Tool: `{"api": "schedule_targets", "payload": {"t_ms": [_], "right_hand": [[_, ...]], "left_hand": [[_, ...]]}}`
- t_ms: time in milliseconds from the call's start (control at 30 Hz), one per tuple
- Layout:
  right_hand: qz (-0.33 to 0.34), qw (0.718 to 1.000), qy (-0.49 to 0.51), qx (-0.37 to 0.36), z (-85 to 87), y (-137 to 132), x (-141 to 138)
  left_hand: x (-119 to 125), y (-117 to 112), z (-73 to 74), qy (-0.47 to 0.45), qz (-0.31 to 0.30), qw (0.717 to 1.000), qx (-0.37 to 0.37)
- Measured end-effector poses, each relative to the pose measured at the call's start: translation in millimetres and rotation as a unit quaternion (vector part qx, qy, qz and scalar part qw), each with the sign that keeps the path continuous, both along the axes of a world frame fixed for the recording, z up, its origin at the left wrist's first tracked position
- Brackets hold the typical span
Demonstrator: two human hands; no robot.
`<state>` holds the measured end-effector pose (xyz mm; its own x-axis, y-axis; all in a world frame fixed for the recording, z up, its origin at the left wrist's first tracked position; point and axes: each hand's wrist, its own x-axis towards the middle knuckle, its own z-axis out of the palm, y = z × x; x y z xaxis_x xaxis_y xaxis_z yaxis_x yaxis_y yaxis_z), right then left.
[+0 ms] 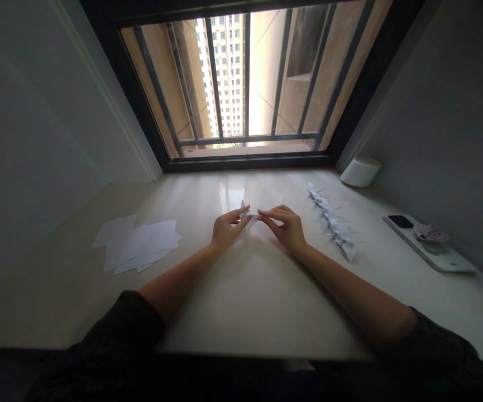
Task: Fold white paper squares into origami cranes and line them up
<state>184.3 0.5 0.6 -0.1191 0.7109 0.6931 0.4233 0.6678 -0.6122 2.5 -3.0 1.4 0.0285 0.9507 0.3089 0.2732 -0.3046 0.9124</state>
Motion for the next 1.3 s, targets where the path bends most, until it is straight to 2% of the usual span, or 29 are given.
{"api": "schedule_targets", "payload": {"t_ms": [333, 700, 867, 1000, 1133, 1300], "right_hand": [[0.013, 0.998, -0.060, 0.020, 3.0, -2.3, 0.6], [-0.023, 0.980, -0.162, 0.109, -1.9, -0.3, -0.4], [-0.016, 0.985, -0.134, 0.109, 0.4, -2.9, -1.7], [0.035, 0.992, -0.096, 0.069, 6.5, -8.2, -5.0], [0.039, 0.998, -0.045, 0.031, 10.4, -9.4, -6.0], [0.043, 0.999, -0.001, 0.004, 2.8, -1.2, -3.5]], "left_hand": [[-1.4, 3.1, -0.7, -0.055, -0.024, 0.998, -0.037], [-3.8, 2.5, -1.1, -0.041, -0.031, 0.997, -0.057], [-2.2, 5.9, -4.3, -0.058, -0.047, 0.996, -0.048], [-1.9, 8.4, -4.0, -0.108, -0.099, 0.988, -0.047], [-4.5, 10.1, -3.4, -0.168, -0.135, 0.975, -0.046], [-4.9, 12.0, -5.7, -0.133, -0.160, 0.978, -0.028]]}}
